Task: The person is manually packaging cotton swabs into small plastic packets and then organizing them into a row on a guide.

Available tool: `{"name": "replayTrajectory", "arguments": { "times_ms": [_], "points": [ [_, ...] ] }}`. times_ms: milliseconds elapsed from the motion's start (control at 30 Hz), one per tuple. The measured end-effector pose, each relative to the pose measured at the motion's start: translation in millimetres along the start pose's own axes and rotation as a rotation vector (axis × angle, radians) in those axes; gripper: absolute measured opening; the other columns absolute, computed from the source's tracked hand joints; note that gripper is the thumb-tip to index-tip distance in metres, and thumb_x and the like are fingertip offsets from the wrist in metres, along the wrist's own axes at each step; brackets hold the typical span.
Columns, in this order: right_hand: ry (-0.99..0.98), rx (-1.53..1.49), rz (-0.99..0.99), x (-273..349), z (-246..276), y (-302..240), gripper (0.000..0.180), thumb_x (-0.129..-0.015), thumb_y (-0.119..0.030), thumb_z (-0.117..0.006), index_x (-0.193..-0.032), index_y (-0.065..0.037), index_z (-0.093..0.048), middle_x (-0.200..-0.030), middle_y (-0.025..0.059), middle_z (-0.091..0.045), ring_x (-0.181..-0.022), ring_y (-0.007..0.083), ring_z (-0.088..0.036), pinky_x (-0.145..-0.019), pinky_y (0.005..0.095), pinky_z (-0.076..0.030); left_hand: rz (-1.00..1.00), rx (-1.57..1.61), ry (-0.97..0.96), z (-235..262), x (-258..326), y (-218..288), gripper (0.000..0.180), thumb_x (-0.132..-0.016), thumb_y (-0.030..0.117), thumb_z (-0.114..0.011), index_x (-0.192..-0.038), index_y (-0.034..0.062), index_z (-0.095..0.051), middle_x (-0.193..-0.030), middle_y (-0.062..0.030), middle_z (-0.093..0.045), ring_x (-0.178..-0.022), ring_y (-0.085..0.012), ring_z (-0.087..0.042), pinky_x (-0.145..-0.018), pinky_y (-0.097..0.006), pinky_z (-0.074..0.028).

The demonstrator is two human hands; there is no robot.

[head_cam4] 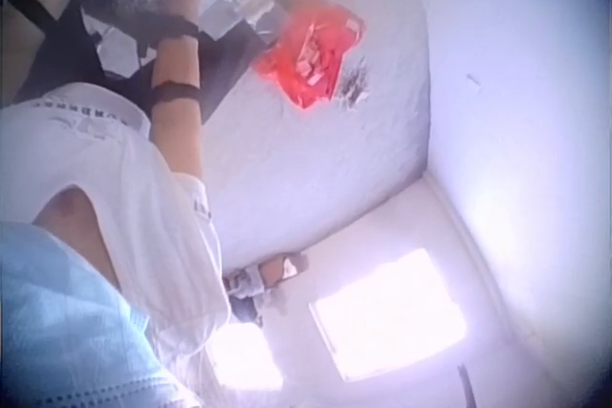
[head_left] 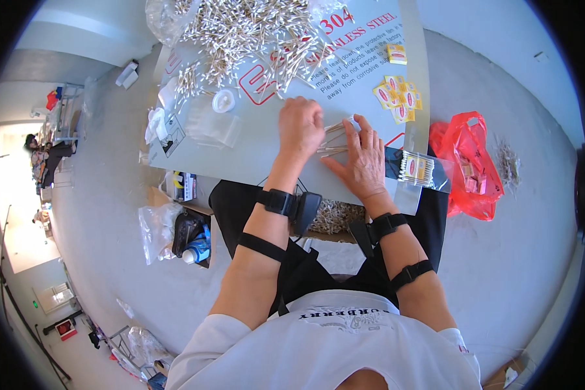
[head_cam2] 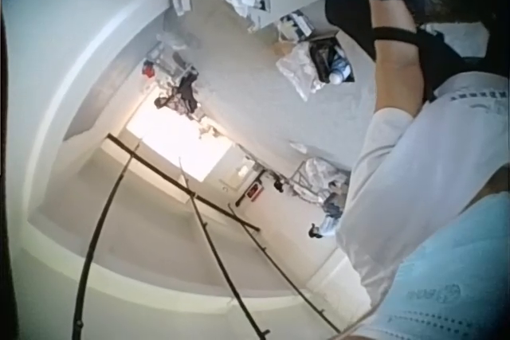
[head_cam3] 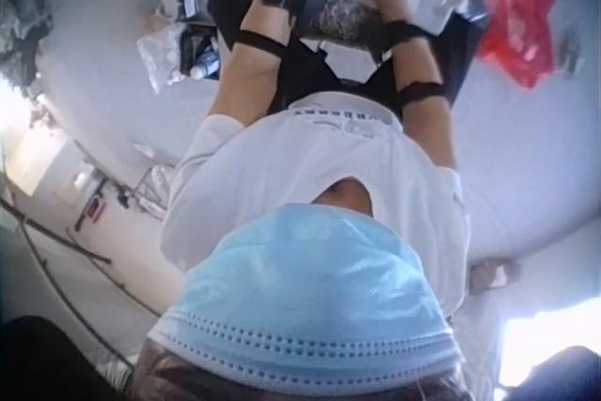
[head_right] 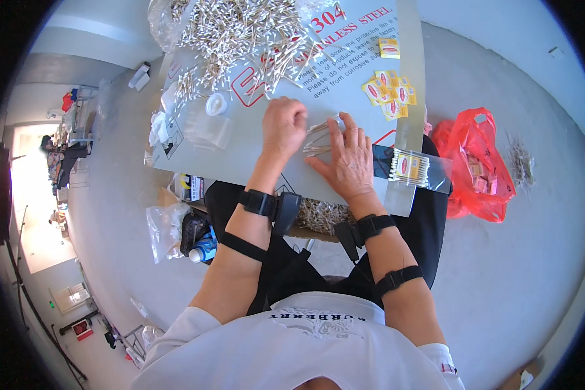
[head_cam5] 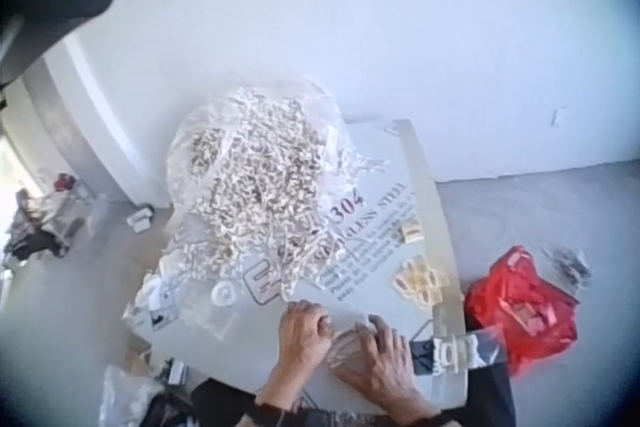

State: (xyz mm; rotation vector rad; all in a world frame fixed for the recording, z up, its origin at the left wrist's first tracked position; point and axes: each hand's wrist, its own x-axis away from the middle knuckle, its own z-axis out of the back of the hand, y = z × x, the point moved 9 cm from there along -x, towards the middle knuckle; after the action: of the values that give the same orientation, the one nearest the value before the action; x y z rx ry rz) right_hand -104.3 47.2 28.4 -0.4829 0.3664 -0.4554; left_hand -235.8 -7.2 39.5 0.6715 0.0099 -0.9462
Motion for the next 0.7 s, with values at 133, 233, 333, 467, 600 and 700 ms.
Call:
{"name": "replayTrajectory", "arguments": {
  "times_ms": [133,233,333,467,600,700],
  "points": [
    [0.028,-0.028,0.009,-0.3,2.4,-2.1,0.079,-0.072,-0.045,-0.078,-0.134,-0.008,-0.046,-0.138,0.0128,-0.041,-0.118,0.0315,-0.047,-0.096,0.0437,-0.039,0.071,-0.124,0.257,44.5,-7.3,-43.3,0.010,-0.069,-0.001,-0.063,-0.074,0.0069,-0.065,-0.083,-0.0097,-0.061,-0.091,-0.0335,-0.056,-0.078,-0.044,-0.045],
    [0.030,-0.044,0.004,-0.4,3.8,-0.3,0.076,-0.074,-0.044,-0.077,-0.133,-0.008,-0.047,-0.137,0.0130,-0.043,-0.119,0.0316,-0.047,-0.096,0.0437,-0.039,0.058,-0.214,0.126,40.4,-13.6,-49.0,0.012,-0.067,-0.001,-0.065,-0.075,0.0091,-0.067,-0.085,-0.0081,-0.060,-0.094,-0.0317,-0.055,-0.081,-0.045,-0.044],
    [0.039,-0.041,0.012,-0.7,4.0,-2.6,0.073,-0.074,-0.043,-0.077,-0.131,-0.007,-0.048,-0.136,0.0135,-0.044,-0.120,0.0318,-0.047,-0.096,0.0441,-0.039,0.011,-0.253,0.027,30.2,-19.7,-45.5,0.011,-0.067,0.003,-0.068,-0.075,0.0112,-0.067,-0.084,-0.0079,-0.058,-0.091,-0.0311,-0.054,-0.079,-0.043,-0.044],
    [0.041,-0.053,0.016,-0.2,5.1,-3.8,0.071,-0.075,-0.042,-0.076,-0.130,-0.006,-0.050,-0.136,0.0136,-0.044,-0.120,0.0317,-0.047,-0.096,0.0439,-0.039,-0.033,-0.184,0.029,2.3,-19.4,-11.8,0.005,-0.069,0.006,-0.068,-0.070,0.0094,-0.065,-0.083,-0.0076,-0.057,-0.090,-0.0297,-0.053,-0.076,-0.042,-0.043],
    [0.050,-0.057,0.010,1.9,1.2,2.0,0.066,-0.073,-0.036,-0.077,-0.126,-0.005,-0.051,-0.134,0.0129,-0.046,-0.119,0.0316,-0.048,-0.096,0.0435,-0.039,-0.057,-0.108,0.065,-12.4,-5.8,21.5,0.006,-0.069,0.003,-0.070,-0.071,0.0069,-0.065,-0.082,-0.0069,-0.058,-0.088,-0.0295,-0.054,-0.078,-0.041,-0.045],
    [0.044,-0.067,0.000,2.4,3.0,3.4,0.064,-0.072,-0.032,-0.078,-0.124,-0.005,-0.052,-0.133,0.0124,-0.047,-0.119,0.0314,-0.048,-0.096,0.0435,-0.040,-0.064,-0.015,0.008,-13.8,0.7,22.7,0.011,-0.069,0.000,-0.067,-0.077,0.0069,-0.066,-0.084,-0.0072,-0.058,-0.090,-0.0310,-0.054,-0.079,-0.041,-0.044]
  ]
}}
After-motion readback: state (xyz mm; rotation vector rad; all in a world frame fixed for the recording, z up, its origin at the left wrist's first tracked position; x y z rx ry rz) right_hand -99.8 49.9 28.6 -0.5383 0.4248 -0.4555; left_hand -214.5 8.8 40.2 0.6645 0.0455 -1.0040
